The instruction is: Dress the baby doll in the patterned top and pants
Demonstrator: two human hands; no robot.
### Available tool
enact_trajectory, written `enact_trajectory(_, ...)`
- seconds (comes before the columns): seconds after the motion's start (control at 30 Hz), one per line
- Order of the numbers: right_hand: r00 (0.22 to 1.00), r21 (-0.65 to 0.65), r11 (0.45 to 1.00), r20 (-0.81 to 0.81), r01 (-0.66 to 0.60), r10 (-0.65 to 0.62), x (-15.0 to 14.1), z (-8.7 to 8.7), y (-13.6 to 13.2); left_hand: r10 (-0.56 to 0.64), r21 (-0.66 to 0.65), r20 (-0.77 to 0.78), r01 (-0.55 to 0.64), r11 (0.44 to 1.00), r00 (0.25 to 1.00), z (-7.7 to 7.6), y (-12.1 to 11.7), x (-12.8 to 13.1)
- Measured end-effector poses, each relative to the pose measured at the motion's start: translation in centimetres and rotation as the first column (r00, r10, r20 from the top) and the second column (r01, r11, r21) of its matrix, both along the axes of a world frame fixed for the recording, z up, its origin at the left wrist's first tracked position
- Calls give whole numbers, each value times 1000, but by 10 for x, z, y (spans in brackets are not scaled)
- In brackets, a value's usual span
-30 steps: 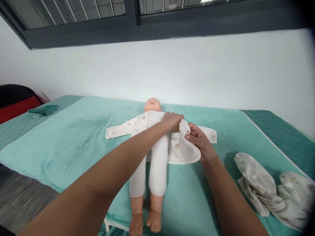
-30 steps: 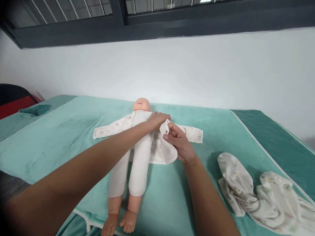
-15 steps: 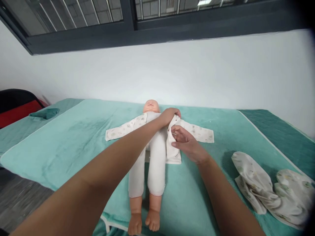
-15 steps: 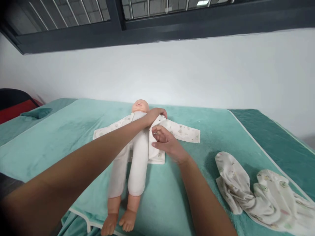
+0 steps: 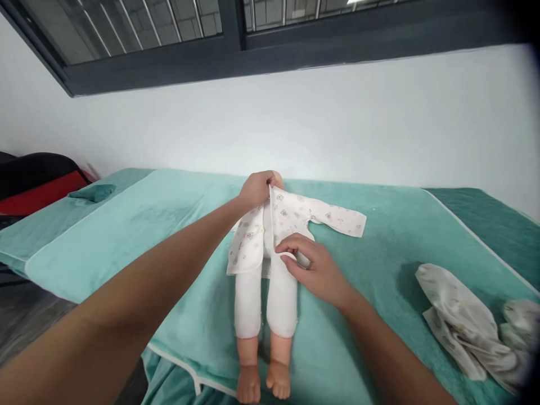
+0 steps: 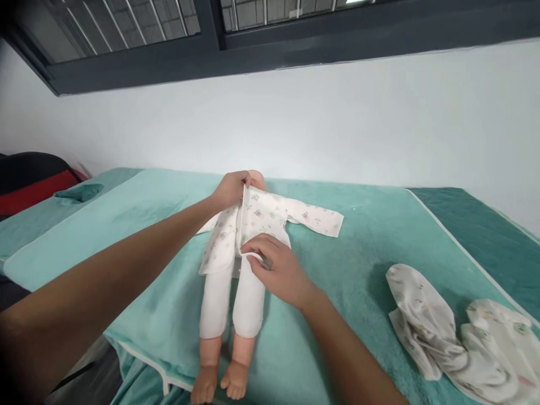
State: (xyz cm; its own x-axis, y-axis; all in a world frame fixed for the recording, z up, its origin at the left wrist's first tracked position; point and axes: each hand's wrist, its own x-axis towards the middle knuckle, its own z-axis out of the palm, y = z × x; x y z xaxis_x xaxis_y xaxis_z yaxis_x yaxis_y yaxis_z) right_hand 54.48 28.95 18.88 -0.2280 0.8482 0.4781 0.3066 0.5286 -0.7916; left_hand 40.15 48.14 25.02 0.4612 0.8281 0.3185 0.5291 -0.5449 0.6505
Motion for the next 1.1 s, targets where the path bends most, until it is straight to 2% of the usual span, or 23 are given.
enact_trajectory(0.07,999,-61,997,-15,-53,53,0,2,-3,-18,64,-36,21,998,999,-4,-3,-3)
enact_trajectory(0.13,993,-115,989,-81,-89,80,5,3,-2,13,122,-64,-5,993,998,-7,-7,-4)
enact_trajectory(0.23,980,-115,992,-196,-44,20,18,0,4,88,109,29,-90,990,996,-14,-23,-12)
enact_trajectory(0.33,973,-126,983,-169,136,-157,29,-7,13,178,15,163,-183,983,970,-30,-59,-32)
enact_trajectory(0.4,966,-154,959,-61,239,-251,33,-12,17,192,-61,173,-184,981,966,-49,-94,-51)
enact_trajectory(0.43,966,-173,951,8,256,-259,34,-15,19,203,-83,185,-190,978,962,-59,-114,-62)
enact_trajectory(0.5,974,-250,943,105,219,-198,32,-20,20,258,-193,254,-212,958,932,-79,-151,-81)
enact_trajectory(0.57,992,-360,925,74,119,-98,30,-25,19,312,-278,299,-230,933,902,-94,-184,-97)
enact_trajectory(0.63,1000,-450,893,-17,5,-14,29,-29,18,335,-310,343,-231,922,878,-103,-206,-109)
enact_trajectory(0.7,998,-489,871,-53,-55,34,30,-34,15,347,-329,367,-228,916,863,-110,-216,-116)
enact_trajectory(0.77,999,-472,881,-33,-35,23,33,-39,7,344,-345,397,-209,915,851,-116,-217,-121)
enact_trajectory(0.87,997,-359,931,21,71,-68,35,-50,-13,334,-335,468,-185,924,818,-127,-211,-124)
enact_trajectory(0.97,962,-188,950,160,251,-222,33,-64,-32,367,-268,480,-265,926,797,-134,-206,-121)
enact_trajectory(1.03,872,-58,901,288,429,-397,28,-71,-37,401,-217,447,-338,916,800,-135,-204,-115)
enact_trajectory(1.1,755,35,832,400,554,-519,21,-75,-37,439,-187,393,-397,899,808,-132,-203,-108)
